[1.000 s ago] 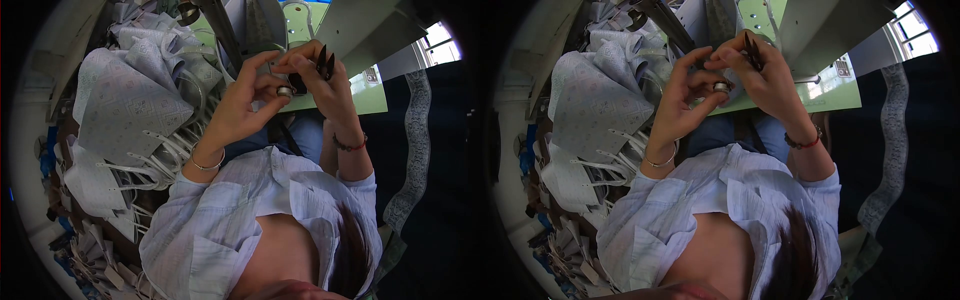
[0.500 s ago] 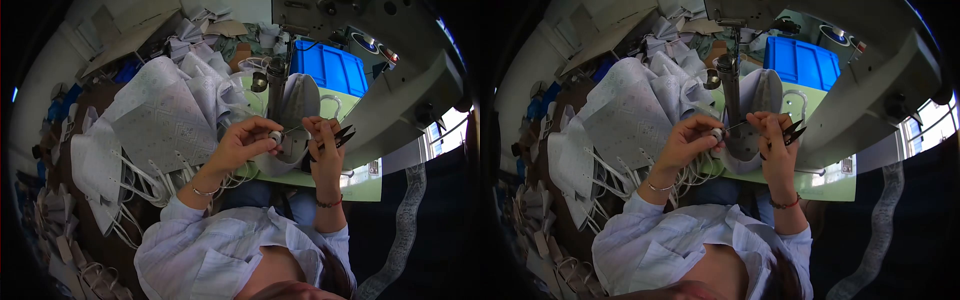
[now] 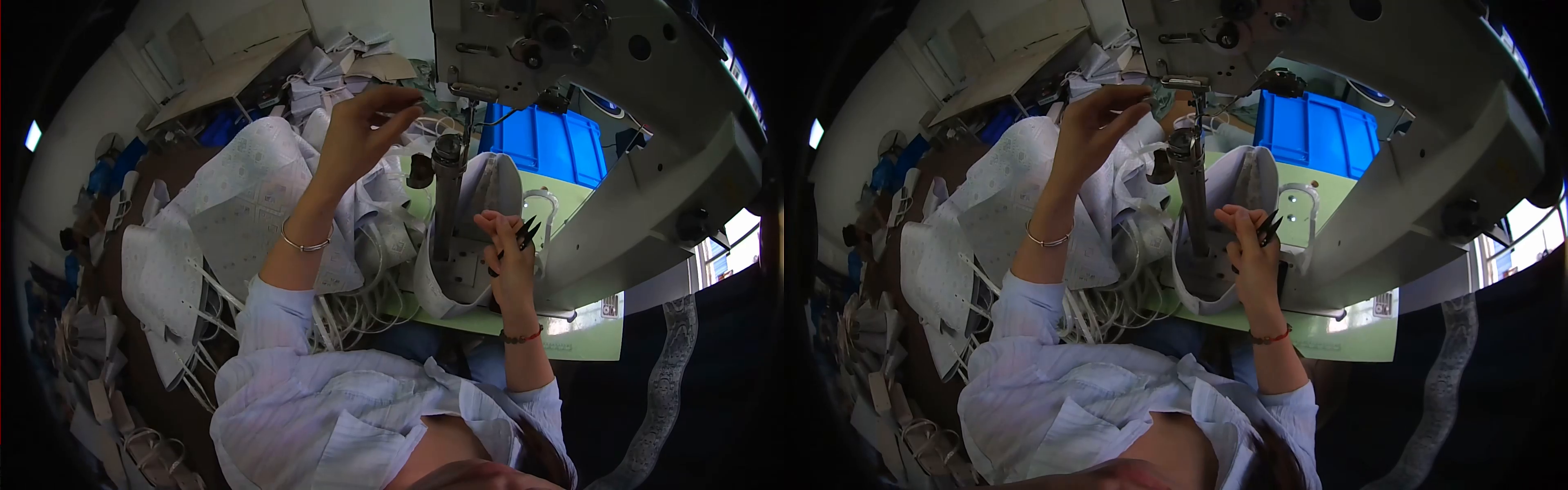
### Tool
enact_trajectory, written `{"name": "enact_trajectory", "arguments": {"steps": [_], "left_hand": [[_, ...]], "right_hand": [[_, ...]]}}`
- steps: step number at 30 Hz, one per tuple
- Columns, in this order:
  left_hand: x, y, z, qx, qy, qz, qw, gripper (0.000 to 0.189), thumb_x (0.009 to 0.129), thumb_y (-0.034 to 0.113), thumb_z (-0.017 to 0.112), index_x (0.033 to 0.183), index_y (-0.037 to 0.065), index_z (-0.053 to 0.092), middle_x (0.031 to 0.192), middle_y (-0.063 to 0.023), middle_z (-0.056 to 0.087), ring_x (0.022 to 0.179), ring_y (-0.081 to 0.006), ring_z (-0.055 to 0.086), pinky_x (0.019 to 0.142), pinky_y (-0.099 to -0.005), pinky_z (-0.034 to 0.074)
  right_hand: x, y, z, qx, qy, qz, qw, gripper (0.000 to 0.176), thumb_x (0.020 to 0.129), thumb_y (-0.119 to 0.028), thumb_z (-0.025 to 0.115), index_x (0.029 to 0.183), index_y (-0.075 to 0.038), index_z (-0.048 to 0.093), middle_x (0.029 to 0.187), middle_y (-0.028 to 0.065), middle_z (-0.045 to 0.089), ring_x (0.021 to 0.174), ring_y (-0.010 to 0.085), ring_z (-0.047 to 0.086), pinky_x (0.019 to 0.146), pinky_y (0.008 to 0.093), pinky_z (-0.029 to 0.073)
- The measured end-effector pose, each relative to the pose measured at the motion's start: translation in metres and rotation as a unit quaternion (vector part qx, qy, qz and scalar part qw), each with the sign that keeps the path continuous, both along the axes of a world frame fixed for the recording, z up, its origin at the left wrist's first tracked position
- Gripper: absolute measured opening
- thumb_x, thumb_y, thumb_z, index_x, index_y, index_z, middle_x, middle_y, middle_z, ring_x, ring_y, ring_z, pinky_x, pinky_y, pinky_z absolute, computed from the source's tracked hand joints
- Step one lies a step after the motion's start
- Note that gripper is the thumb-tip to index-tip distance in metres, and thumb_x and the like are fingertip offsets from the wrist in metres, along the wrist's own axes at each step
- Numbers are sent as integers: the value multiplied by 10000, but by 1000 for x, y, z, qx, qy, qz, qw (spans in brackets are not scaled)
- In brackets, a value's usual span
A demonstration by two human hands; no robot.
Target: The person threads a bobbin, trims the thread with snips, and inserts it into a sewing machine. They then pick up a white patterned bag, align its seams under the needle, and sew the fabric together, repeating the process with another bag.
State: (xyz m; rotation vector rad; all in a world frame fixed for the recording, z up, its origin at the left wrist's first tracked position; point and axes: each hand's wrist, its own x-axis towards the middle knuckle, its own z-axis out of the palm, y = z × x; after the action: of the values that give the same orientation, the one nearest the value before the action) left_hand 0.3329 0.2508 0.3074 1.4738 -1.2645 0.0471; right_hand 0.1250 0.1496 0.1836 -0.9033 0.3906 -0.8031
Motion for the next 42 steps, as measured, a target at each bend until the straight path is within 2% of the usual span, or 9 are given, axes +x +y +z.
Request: {"name": "enact_trajectory", "arguments": {"steps": [2, 3, 5, 13, 27, 30, 35, 37, 42], "left_hand": [[-6, -8, 3, 26, -61, -6, 998, 223, 852, 86, 678, 1064, 20, 665, 960, -66, 682, 814, -147, 671, 689, -266, 550], [-11, -10, 1, 53, -144, -4, 988, 232, 837, 67, 683, 1066, 29, 667, 950, -71, 682, 812, -152, 673, 687, -265, 553], [-18, -12, -3, 82, -227, -3, 970, 245, 823, 47, 689, 1067, 39, 670, 940, -77, 681, 810, -157, 675, 684, -263, 555], [-20, -14, -4, 36, -287, -19, 957, 225, 762, 0, 715, 983, 40, 700, 966, -77, 680, 829, -196, 688, 737, -275, 559], [-15, -15, 0, 88, -233, -35, 968, 210, 744, 13, 735, 947, 69, 723, 894, -77, 691, 822, -204, 689, 723, -284, 551], [-18, -16, -7, 64, -221, -24, 973, 210, 743, 13, 737, 944, 70, 724, 889, -78, 690, 827, -204, 686, 720, -284, 550], [-13, -14, -11, 36, -204, -38, 978, 201, 744, 9, 734, 937, 64, 721, 909, -81, 689, 847, -204, 683, 721, -284, 550], [-8, -14, -11, 48, -199, -65, 977, 204, 745, 6, 731, 941, 62, 718, 926, -81, 689, 854, -205, 683, 729, -286, 552], [-12, -12, -11, 53, -181, -52, 981, 194, 752, 1, 723, 937, 59, 717, 936, -78, 694, 863, -204, 681, 729, -288, 553]], "right_hand": [[-10, -5, -2, -48, 57, 33, 997, 153, 968, -177, 514, 918, -42, 563, 950, 111, 645, 573, 14, 490, 410, 176, 231], [-14, -4, -2, -46, 56, 33, 997, 153, 968, -177, 514, 918, -42, 563, 950, 111, 645, 573, 14, 490, 410, 176, 231], [-20, -4, -2, -83, 76, 36, 993, 169, 967, -189, 512, 951, -36, 583, 878, 93, 650, 463, -1, 272, 417, 169, 210], [-30, -6, -14, -121, 94, 32, 988, 162, 967, -183, 508, 958, -41, 585, 861, 68, 631, 478, -12, 268, 430, 159, 203], [-70, -23, -6, -167, 89, 7, 982, 125, 966, -114, 492, 920, -11, 548, 893, 97, 599, 505, 0, 321, 434, 159, 227], [-87, -30, -2, -147, 85, -32, 985, 113, 944, -88, 495, 930, -13, 578, 846, 62, 629, 524, 3, 344, 475, 167, 253], [-127, -52, 13, -260, 77, -117, 956, 124, 948, -99, 503, 890, 7, 533, 937, 101, 576, 602, 38, 455, 484, 171, 274], [-143, -58, 27, -250, 72, -140, 955, 162, 953, -134, 509, 866, 1, 530, 916, 91, 554, 611, 55, 435, 485, 165, 268], [-179, -89, 38, -377, 121, -250, 884, 202, 974, -176, 480, 835, -35, 523, 787, 25, 533, 445, 4, 260, 395, 166, 169]]}}
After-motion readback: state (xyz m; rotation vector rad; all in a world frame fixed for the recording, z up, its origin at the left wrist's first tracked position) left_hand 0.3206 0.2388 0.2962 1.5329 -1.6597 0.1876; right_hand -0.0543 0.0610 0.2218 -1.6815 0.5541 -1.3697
